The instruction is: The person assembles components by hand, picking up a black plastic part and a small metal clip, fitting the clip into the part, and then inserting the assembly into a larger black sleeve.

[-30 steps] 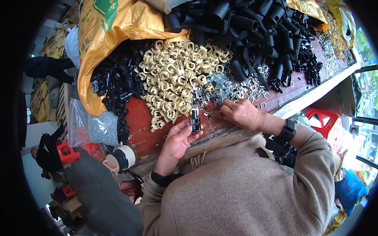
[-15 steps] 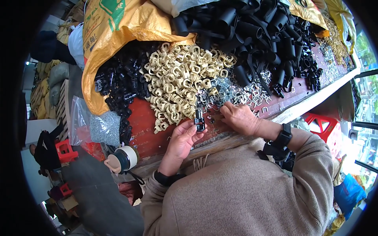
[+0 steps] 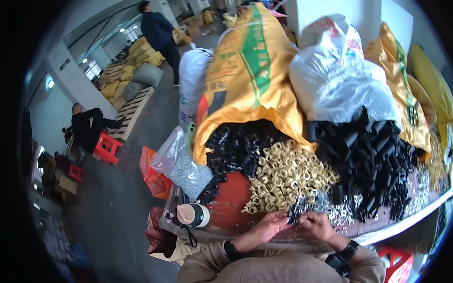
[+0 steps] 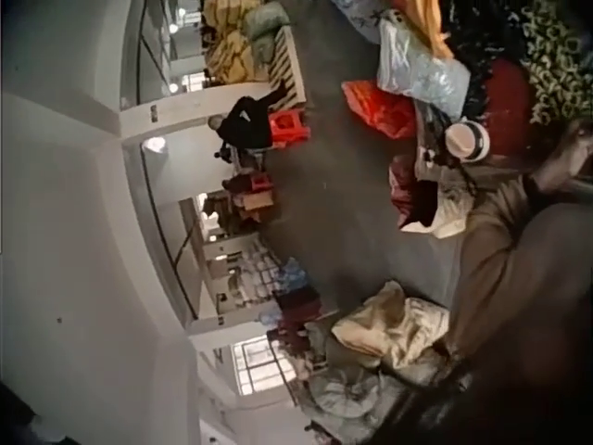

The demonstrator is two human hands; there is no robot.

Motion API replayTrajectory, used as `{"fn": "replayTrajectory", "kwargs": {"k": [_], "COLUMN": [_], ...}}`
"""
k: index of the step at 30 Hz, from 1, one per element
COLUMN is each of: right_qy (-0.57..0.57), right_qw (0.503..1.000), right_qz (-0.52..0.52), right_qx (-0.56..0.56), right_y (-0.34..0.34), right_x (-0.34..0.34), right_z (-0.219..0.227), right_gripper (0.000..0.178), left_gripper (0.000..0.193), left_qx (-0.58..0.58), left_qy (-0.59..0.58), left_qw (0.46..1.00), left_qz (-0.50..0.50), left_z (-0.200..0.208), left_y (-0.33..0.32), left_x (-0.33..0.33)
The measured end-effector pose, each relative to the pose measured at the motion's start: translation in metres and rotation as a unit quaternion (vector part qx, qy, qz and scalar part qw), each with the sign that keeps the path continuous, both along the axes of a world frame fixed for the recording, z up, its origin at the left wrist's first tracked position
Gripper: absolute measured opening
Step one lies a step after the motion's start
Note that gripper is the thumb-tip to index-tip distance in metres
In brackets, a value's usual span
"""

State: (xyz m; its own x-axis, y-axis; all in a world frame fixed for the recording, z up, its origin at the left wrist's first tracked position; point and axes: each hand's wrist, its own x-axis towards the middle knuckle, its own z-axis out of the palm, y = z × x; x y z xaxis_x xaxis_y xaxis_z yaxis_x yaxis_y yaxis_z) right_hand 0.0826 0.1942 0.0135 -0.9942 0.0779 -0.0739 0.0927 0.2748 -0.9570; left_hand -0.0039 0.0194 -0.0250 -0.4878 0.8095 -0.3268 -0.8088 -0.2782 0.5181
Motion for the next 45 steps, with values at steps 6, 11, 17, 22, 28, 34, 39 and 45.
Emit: {"fn": "replayTrajectory", "kwargs": {"k": [6, 11, 17, 22, 28, 34, 39, 45], "right_qy": [-0.012, 0.002, -0.123, -0.102, 0.092, 0.198, 0.205, 0.267], "right_qw": [0.986, 0.99, 0.974, 0.947, 0.995, 0.978, 0.969, 0.926], "right_qz": [-0.005, -0.031, -0.02, -0.034, -0.005, 0.031, 0.031, 0.075], "right_qx": [-0.169, -0.139, -0.188, -0.304, -0.032, 0.063, 0.133, 0.257], "right_y": [-0.012, -0.012, -0.014, -0.001, -0.005, -0.009, -0.01, -0.005], "right_x": [-0.012, -0.009, -0.001, -0.019, -0.045, -0.04, -0.034, -0.03], "right_z": [0.016, 0.015, 0.037, 0.039, 0.056, 0.046, 0.045, 0.045], "right_gripper": [0.016, 0.014, 0.012, 0.004, 0.005, 0.006, 0.006, 0.017], "left_gripper": [0.02, 0.022, 0.02, 0.016, 0.018, 0.026, 0.026, 0.027], "left_qx": [0.118, 0.133, 0.14, 0.029, 0.058, 0.032, 0.018, -0.029], "left_qy": [-0.002, 0.004, -0.005, -0.033, -0.035, -0.026, -0.033, 0.008], "left_qw": [0.993, 0.991, 0.99, 0.999, 0.998, 0.998, 0.998, 0.998], "left_qz": [0.004, -0.001, 0.009, 0.023, -0.001, -0.055, -0.058, -0.059], "left_z": [0.019, 0.005, 0.012, 0.036, 0.053, 0.045, 0.041, 0.044], "left_y": [-0.006, 0.0, -0.004, -0.008, -0.01, -0.006, -0.007, -0.007], "left_x": [-0.003, 0.0, 0.007, -0.011, -0.022, -0.021, -0.018, -0.015]}}
